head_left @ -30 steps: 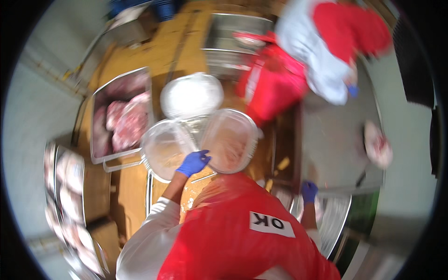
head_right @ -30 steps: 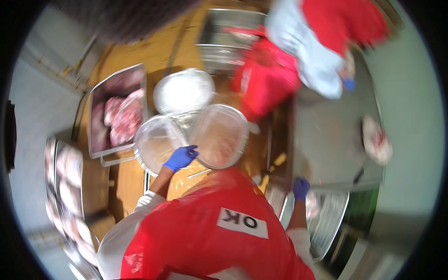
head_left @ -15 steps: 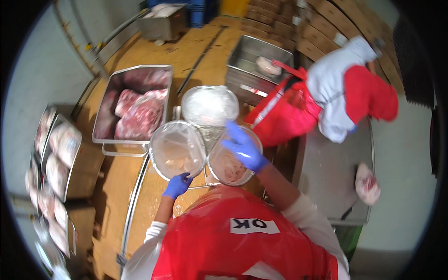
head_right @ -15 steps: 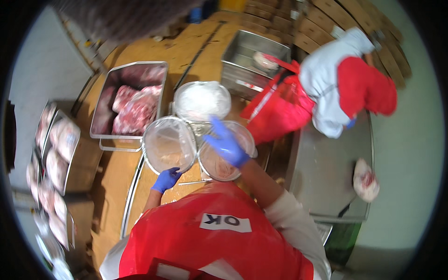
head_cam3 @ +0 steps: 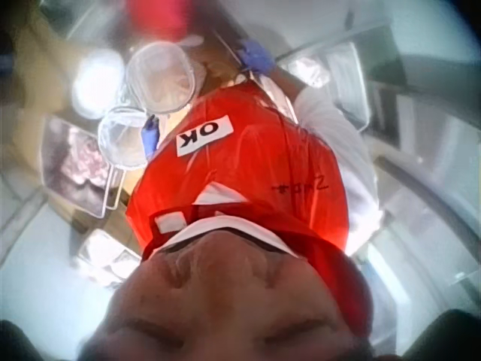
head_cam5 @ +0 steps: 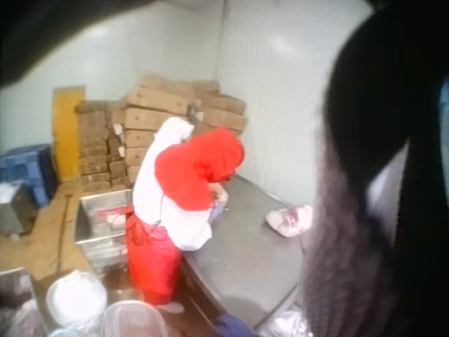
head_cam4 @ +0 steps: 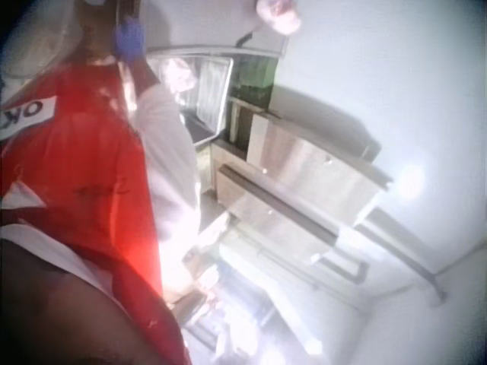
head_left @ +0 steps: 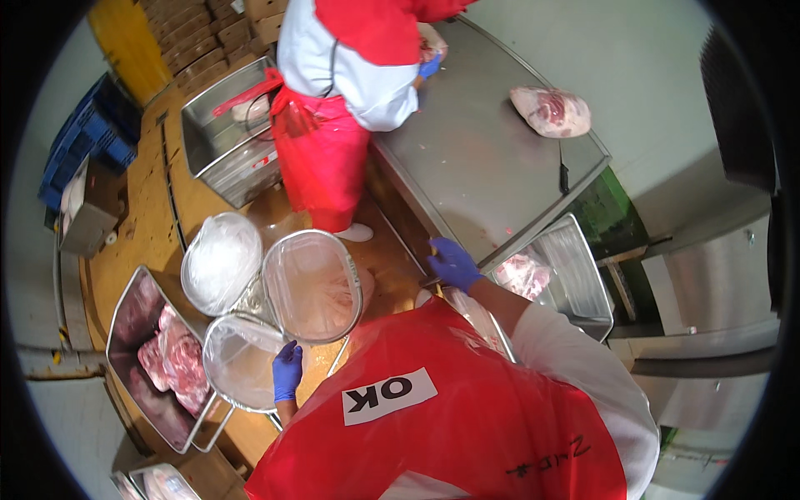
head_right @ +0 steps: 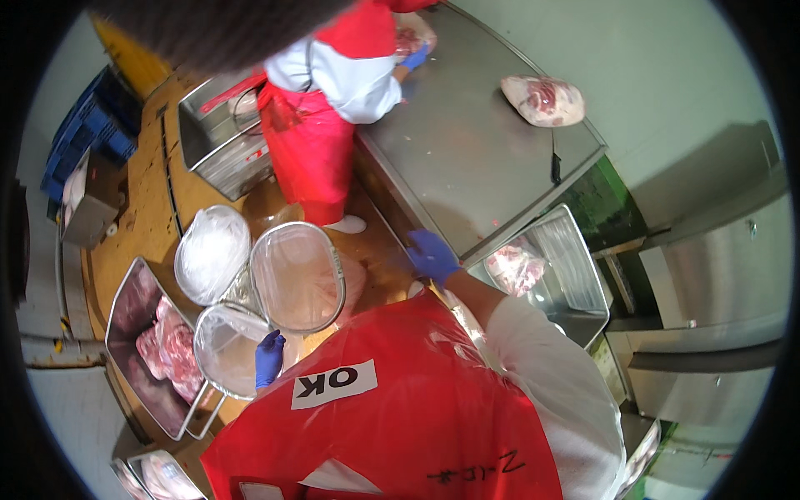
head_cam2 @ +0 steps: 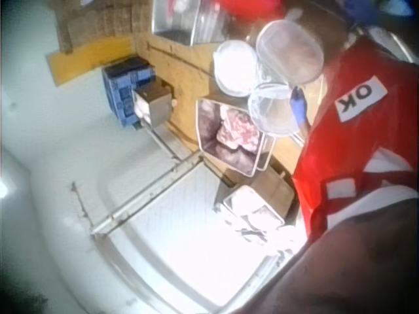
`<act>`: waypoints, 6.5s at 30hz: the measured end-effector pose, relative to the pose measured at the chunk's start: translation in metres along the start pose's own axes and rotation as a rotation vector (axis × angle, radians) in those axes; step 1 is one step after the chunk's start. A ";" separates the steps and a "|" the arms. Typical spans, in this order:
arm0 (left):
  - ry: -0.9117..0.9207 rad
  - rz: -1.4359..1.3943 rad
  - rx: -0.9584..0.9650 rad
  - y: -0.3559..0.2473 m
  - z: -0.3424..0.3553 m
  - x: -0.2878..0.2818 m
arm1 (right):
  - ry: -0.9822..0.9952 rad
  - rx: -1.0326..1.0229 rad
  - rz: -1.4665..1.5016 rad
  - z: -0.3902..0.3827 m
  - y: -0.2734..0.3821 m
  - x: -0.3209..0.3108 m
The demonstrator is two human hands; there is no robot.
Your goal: The person removes a large piece of meat from a plastic bag and places it on a stainless steel table. They then use a knife to trim fat and connective tissue from the meat, placing the trimmed pieces into a metal bin. The person repeats this process with another piece of meat.
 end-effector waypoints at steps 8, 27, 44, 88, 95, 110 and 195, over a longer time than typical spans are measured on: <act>0.198 0.279 0.080 -0.185 0.125 0.056 | -0.339 0.646 -0.497 -0.074 -0.159 -0.094; 0.328 0.726 -0.157 -0.309 0.147 0.192 | -0.913 0.494 -0.333 0.185 -0.516 -0.630; 0.418 0.794 0.061 -0.395 0.249 0.298 | -0.175 0.337 0.407 0.277 -0.633 -0.676; 1.071 -0.548 -0.477 -0.417 0.485 0.419 | -1.270 0.997 1.183 -0.053 -0.205 -0.178; 1.085 -0.595 -0.453 -0.444 0.450 0.423 | -1.466 0.935 1.365 -0.048 -0.190 -0.170; 1.313 -0.687 -0.319 -0.466 0.396 0.430 | -1.450 0.668 1.642 -0.080 -0.196 -0.155; 0.850 0.672 1.220 -0.526 0.143 0.529 | -0.534 1.620 0.449 -0.555 0.019 0.105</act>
Point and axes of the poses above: each hand's wrist, its own z-axis towards the middle knuckle, its own x-axis out of the palm, y = z × x, the point moved 6 cm from there along z, towards the middle knuckle, and after that the axes turned 10 degrees about y, right-handed, at the moved point
